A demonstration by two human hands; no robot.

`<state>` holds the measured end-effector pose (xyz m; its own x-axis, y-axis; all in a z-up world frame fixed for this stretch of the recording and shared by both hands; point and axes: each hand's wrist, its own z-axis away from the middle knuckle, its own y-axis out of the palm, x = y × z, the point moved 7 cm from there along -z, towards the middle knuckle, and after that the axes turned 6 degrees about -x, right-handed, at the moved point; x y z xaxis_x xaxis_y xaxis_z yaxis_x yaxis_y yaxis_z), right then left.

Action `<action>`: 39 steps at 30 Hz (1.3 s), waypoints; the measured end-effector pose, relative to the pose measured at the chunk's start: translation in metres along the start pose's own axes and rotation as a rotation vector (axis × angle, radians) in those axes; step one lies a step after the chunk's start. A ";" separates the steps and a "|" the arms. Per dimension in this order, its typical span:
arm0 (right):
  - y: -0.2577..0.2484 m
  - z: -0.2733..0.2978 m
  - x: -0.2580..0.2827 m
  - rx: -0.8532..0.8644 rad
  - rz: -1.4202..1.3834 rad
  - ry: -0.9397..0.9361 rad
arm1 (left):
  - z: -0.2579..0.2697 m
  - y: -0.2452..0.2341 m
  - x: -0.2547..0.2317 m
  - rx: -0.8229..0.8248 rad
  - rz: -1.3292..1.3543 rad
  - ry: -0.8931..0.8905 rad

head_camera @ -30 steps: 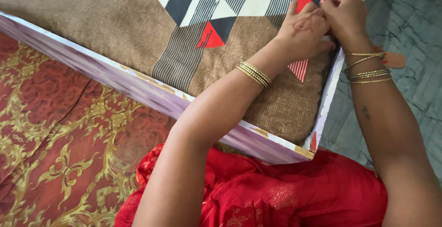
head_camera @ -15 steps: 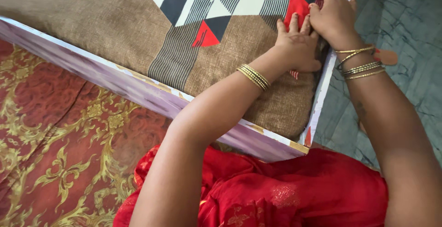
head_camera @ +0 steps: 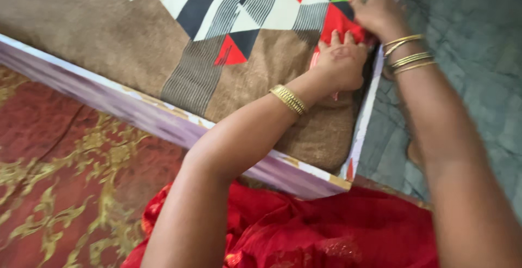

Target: The person tucks a patterned bedsheet under a mattress by hand, smoothing the fabric along the edges of the bed frame while kneeling on the floor.

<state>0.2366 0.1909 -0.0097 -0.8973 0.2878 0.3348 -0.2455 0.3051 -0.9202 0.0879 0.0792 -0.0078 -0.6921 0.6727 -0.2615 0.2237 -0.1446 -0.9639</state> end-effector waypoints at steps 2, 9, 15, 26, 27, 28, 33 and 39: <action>0.006 -0.012 0.000 -0.046 0.021 0.010 | -0.011 0.009 -0.001 -0.158 0.053 0.035; 0.015 -0.065 -0.042 -0.128 -0.157 0.092 | -0.032 0.044 0.001 -0.488 -0.031 0.165; 0.014 -0.092 -0.065 -0.622 -0.729 -0.172 | -0.030 0.034 -0.004 -0.730 -0.041 0.250; 0.049 -0.086 -0.072 -0.079 -1.395 0.295 | -0.014 -0.003 -0.003 -0.852 0.244 0.284; 0.049 -0.083 -0.067 -0.081 -1.359 0.244 | -0.011 -0.003 -0.004 -0.910 0.221 0.311; 0.046 -0.081 -0.063 -0.084 -1.324 0.192 | -0.014 0.000 -0.004 -0.890 0.194 0.295; 0.039 -0.065 -0.051 0.110 -1.558 0.196 | -0.023 0.014 -0.008 -0.840 0.037 0.299; 0.036 -0.053 -0.038 0.247 -1.452 0.232 | -0.024 0.012 -0.008 -0.768 0.137 0.266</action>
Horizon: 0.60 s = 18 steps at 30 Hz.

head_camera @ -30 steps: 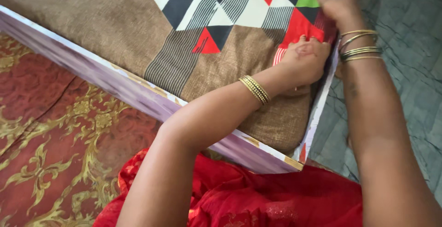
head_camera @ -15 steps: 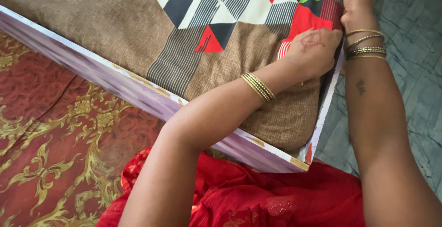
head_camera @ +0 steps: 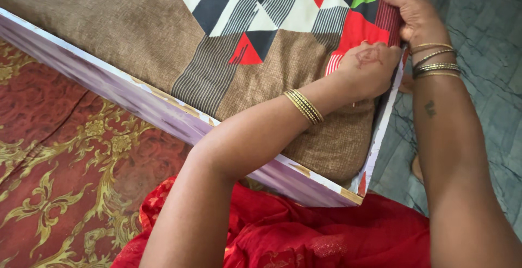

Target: The person tucks a patterned bedsheet under a mattress by hand, smoothing the fabric along the edges of the bed frame while kneeling on the floor.

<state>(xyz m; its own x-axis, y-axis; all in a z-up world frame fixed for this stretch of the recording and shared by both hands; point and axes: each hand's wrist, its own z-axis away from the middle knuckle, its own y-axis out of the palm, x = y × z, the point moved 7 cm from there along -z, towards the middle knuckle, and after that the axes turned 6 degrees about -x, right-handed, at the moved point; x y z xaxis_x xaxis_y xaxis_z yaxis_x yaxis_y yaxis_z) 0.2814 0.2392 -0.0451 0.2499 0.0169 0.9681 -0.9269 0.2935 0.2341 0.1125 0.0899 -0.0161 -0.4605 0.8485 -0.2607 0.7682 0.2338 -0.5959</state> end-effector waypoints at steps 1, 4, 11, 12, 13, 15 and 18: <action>-0.001 -0.002 -0.003 -0.023 0.048 0.021 | 0.001 0.003 -0.001 0.126 -0.052 -0.023; -0.013 -0.011 -0.009 -0.245 0.348 -0.153 | 0.011 -0.001 -0.009 0.437 -0.191 -0.052; -0.023 -0.025 -0.006 -0.408 1.161 -0.775 | 0.018 -0.026 -0.025 0.807 -0.203 -0.083; -0.018 -0.019 -0.005 -0.399 1.193 -0.836 | 0.017 -0.027 -0.025 0.813 -0.203 -0.082; -0.011 -0.009 -0.003 -0.389 1.226 -0.898 | 0.017 -0.027 -0.026 0.809 -0.202 -0.076; 0.000 0.021 0.008 -0.380 1.290 -1.038 | 0.017 -0.026 -0.027 0.803 -0.201 -0.068; 0.033 0.074 0.032 -0.366 1.421 -1.266 | 0.019 -0.023 -0.025 0.810 -0.196 -0.062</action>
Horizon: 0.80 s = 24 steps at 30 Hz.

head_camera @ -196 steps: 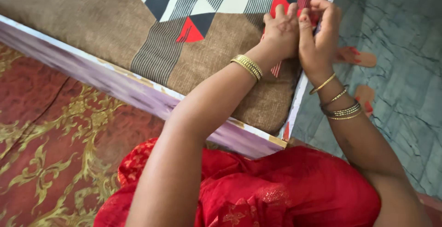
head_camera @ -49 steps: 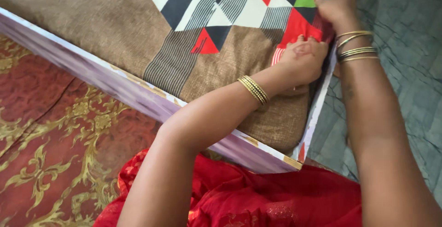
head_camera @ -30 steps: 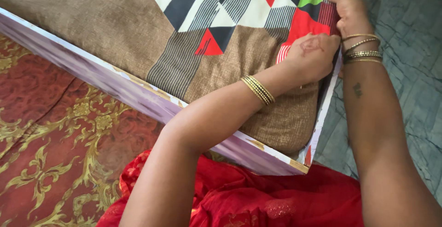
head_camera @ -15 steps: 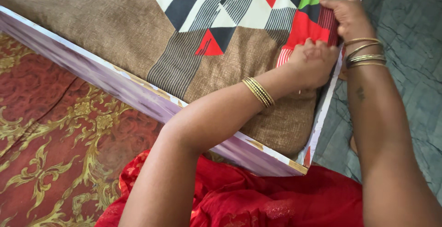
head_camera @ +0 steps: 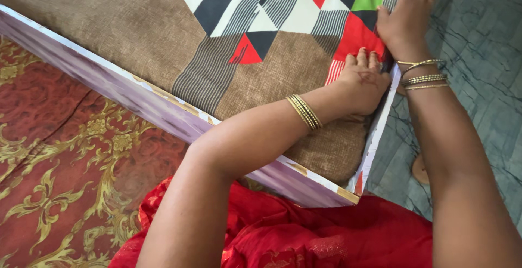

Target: The person tucks a patterned bedsheet under a mattress by hand, smoothing the fabric along the edges of the bed frame while kneeling on the floor.

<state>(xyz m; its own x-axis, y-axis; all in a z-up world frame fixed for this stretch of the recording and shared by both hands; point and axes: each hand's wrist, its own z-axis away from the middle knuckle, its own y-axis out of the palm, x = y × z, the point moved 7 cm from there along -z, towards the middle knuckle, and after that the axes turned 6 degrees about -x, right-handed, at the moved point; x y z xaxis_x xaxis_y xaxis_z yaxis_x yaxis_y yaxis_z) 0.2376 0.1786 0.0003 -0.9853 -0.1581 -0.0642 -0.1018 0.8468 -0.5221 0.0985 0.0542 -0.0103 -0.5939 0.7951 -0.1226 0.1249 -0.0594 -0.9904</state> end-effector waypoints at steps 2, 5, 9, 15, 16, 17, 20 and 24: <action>0.000 -0.004 0.017 0.154 0.021 -0.006 | 0.001 0.002 0.002 -0.003 0.005 0.005; 0.031 0.006 0.009 0.536 -0.005 0.152 | 0.002 0.000 -0.001 -0.050 -0.025 0.036; 0.048 0.017 -0.010 0.536 0.027 0.142 | -0.001 -0.004 0.007 -0.009 0.214 -0.032; 0.056 0.023 -0.018 0.610 0.052 0.213 | -0.001 -0.029 0.060 -0.159 0.229 -0.308; 0.051 0.024 -0.016 0.618 0.069 0.233 | -0.002 -0.026 0.056 -0.118 0.144 -0.298; 0.045 0.024 -0.012 0.635 0.070 0.240 | -0.002 -0.022 0.051 -0.077 0.058 -0.288; 0.017 0.021 0.014 0.706 0.068 0.264 | -0.003 -0.013 0.053 -0.009 -0.021 -0.260; -0.046 0.009 0.058 0.770 0.035 0.183 | -0.008 -0.009 0.055 0.038 -0.002 -0.254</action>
<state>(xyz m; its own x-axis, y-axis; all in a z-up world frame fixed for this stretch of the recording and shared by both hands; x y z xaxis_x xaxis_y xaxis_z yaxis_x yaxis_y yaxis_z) 0.1862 0.1256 0.0132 -0.9999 0.0046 0.0145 -0.0129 0.2496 -0.9683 0.0709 0.1034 -0.0080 -0.7751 0.6188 -0.1281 0.0967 -0.0843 -0.9917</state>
